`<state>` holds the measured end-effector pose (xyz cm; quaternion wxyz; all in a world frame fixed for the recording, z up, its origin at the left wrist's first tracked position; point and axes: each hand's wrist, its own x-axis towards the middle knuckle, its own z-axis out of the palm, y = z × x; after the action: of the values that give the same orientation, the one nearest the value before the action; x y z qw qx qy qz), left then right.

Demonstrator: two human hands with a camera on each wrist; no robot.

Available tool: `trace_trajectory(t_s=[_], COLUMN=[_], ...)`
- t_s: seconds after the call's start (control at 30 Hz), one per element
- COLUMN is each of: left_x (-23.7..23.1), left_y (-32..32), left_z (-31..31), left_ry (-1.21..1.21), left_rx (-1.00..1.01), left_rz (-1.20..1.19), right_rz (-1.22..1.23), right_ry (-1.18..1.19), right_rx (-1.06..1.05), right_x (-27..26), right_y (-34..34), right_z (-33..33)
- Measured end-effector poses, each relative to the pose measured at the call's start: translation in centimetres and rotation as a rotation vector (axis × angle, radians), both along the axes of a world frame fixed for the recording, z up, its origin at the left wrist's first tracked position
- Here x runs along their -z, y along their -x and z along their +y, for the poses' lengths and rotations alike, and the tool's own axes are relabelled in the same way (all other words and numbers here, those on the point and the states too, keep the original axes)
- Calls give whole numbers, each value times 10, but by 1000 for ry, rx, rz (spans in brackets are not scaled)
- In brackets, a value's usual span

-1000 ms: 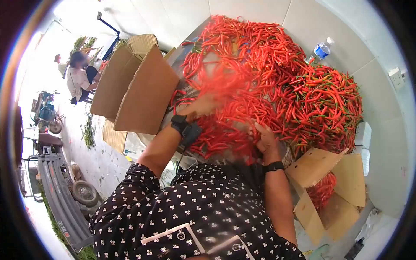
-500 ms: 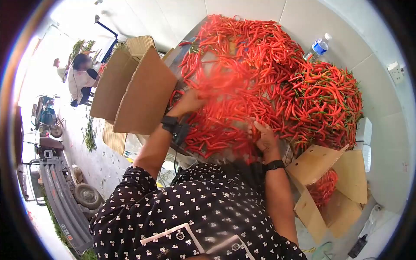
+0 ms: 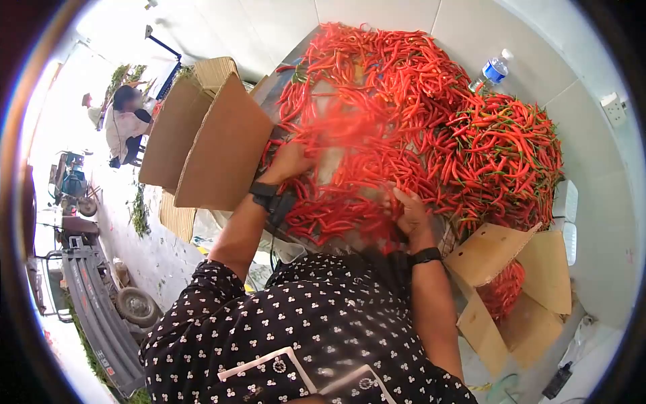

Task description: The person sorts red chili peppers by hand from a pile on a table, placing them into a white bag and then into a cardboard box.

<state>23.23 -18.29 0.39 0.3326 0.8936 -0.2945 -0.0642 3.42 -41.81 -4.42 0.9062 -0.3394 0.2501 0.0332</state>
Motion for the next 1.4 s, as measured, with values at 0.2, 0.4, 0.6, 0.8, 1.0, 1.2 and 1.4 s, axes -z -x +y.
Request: trace_trajectory(t_s=[0.2, 0.4, 0.6, 0.8, 1.0, 1.2, 1.4], left_x=[32, 13, 57, 1, 27, 33, 0], left_y=[8, 22, 9, 17, 26, 40, 18], left_z=[-47, -69, -63, -30, -47, -65, -26], left_ry=[-204, -370, -291, 99, 8, -315, 202], left_rx=[192, 164, 296, 207, 214, 268, 145], left_rz=[2, 44, -105, 884, 403, 1, 866], right_rz=[40, 23, 39, -8, 4, 7, -21], right_ry=[-2, 1, 15, 2, -32, 0, -11], right_rx=[-5, 0, -18, -62, -48, -27, -7], right_x=[-1, -3, -5, -7, -4, 2, -7], right_y=[1, 1, 1, 0, 0, 2, 2], right_z=[-1, 1, 0, 0, -2, -3, 1])
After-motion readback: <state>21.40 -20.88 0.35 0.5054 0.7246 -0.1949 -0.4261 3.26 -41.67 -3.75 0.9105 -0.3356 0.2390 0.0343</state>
